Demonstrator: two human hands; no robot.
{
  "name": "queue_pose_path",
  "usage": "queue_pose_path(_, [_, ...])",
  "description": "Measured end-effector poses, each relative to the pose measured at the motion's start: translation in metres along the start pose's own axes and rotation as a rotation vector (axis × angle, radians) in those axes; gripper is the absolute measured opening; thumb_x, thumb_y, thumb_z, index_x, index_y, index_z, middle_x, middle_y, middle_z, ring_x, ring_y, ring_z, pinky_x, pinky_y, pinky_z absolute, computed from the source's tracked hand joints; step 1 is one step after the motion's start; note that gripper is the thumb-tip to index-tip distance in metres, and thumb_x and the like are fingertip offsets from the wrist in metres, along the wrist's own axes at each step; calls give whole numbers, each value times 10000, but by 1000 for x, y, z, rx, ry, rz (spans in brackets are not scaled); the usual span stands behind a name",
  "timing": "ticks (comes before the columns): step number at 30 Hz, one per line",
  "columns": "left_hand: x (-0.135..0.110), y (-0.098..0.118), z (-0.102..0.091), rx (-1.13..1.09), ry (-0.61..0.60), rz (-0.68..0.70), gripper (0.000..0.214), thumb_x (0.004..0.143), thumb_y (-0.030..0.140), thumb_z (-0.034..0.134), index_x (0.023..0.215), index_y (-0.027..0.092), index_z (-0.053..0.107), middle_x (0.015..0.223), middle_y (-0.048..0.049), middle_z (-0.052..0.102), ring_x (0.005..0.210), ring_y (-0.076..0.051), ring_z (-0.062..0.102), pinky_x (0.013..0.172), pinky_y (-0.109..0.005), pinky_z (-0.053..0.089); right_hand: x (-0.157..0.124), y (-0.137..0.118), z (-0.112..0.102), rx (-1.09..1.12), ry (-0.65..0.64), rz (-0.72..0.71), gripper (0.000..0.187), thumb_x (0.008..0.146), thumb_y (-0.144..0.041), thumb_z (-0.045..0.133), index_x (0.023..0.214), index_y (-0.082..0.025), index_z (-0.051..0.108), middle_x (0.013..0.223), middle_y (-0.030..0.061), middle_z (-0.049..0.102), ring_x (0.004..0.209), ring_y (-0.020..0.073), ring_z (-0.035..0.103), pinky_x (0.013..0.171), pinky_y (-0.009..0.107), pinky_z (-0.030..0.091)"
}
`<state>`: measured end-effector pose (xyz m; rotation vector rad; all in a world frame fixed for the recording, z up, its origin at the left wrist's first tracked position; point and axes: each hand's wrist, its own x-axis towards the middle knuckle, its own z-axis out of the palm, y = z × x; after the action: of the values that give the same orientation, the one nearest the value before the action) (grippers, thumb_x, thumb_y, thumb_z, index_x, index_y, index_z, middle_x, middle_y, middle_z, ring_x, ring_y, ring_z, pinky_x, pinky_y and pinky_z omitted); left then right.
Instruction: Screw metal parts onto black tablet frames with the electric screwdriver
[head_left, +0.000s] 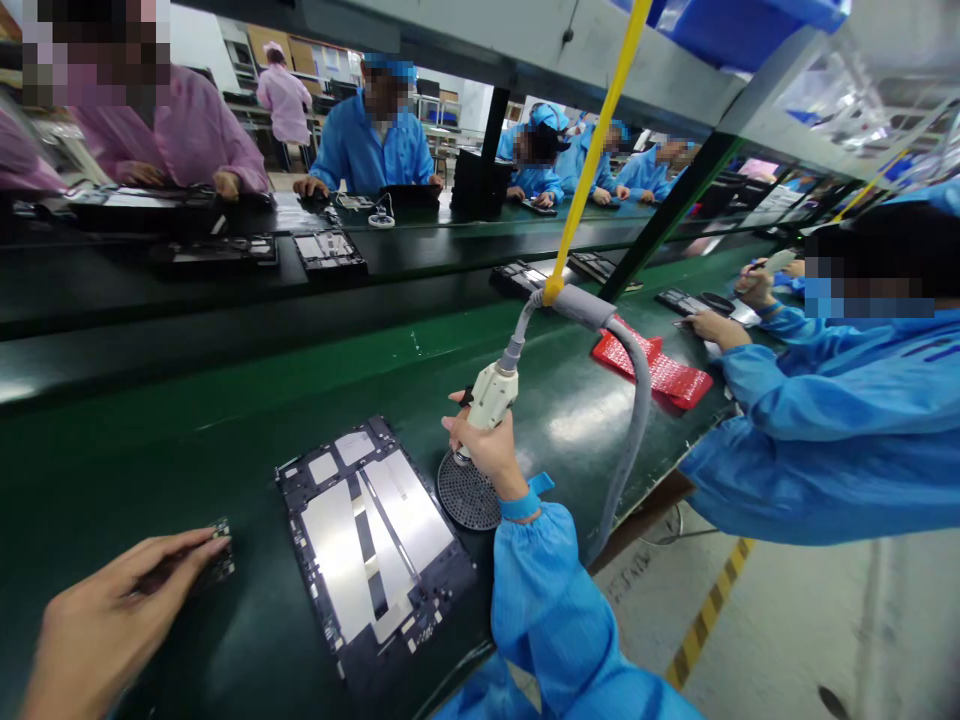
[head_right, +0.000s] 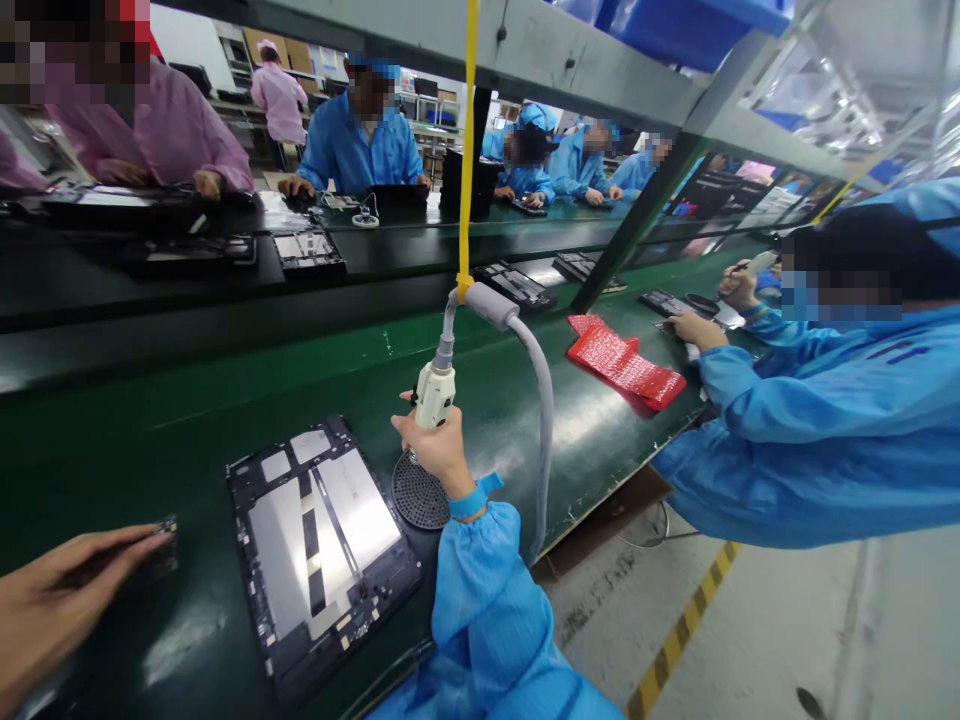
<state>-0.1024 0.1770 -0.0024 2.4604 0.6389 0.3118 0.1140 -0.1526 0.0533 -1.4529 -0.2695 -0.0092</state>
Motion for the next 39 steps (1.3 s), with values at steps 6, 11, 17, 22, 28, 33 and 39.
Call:
queue_pose_path(6, [-3,57,15,-74,-71,209,265,839,456,558,862,237,705,735,14,691,646,-154,620,613,-263,478,-11,-37,24,90,3,-111,305,702,-180,742,978,-175,614,483,-76,574,384,107,521,408,236,451])
queue_pose_path(11, [0,64,24,11,-92,168,233,869,333,496,868,209,693,753,-9,671,661,-152,605,639,-265,433,-31,-61,90,160,-271,-22,307,716,-180,716,1008,-169,621,508,-66,580,407,107,535,437,245,457])
queue_pose_path(17, [3,49,15,50,23,47,238,876,341,507,940,207,693,823,-20,685,714,-173,621,657,-276,432,-38,-44,152,30,-421,37,274,689,-159,684,951,-166,604,509,-79,550,413,100,513,460,241,433])
queue_pose_path(22, [2,55,12,67,17,167,268,921,313,470,1010,200,696,853,-37,668,759,-182,625,687,-287,440,-34,-26,157,-14,-408,22,265,702,-169,678,956,-168,602,485,-80,531,411,110,513,476,254,440])
queue_pose_path(28, [-11,73,9,4,-110,374,281,923,227,469,1106,256,682,886,-12,672,736,-156,637,645,-268,439,-33,-18,155,-39,-411,24,269,705,-176,680,965,-172,609,489,-74,535,407,120,518,452,256,443])
queue_pose_path(33, [-17,83,8,104,-226,464,319,886,173,482,1101,286,689,852,-8,660,743,-186,655,630,-286,457,-35,-27,157,-7,-386,12,271,714,-174,678,970,-162,592,479,-76,547,400,114,523,469,254,459])
queue_pose_path(39, [-16,89,6,174,-314,427,363,886,169,467,1156,299,673,892,-19,657,770,-221,670,656,-325,493,-45,-32,172,53,-437,79,288,730,-189,674,998,-169,571,479,-84,540,377,104,509,429,232,454])
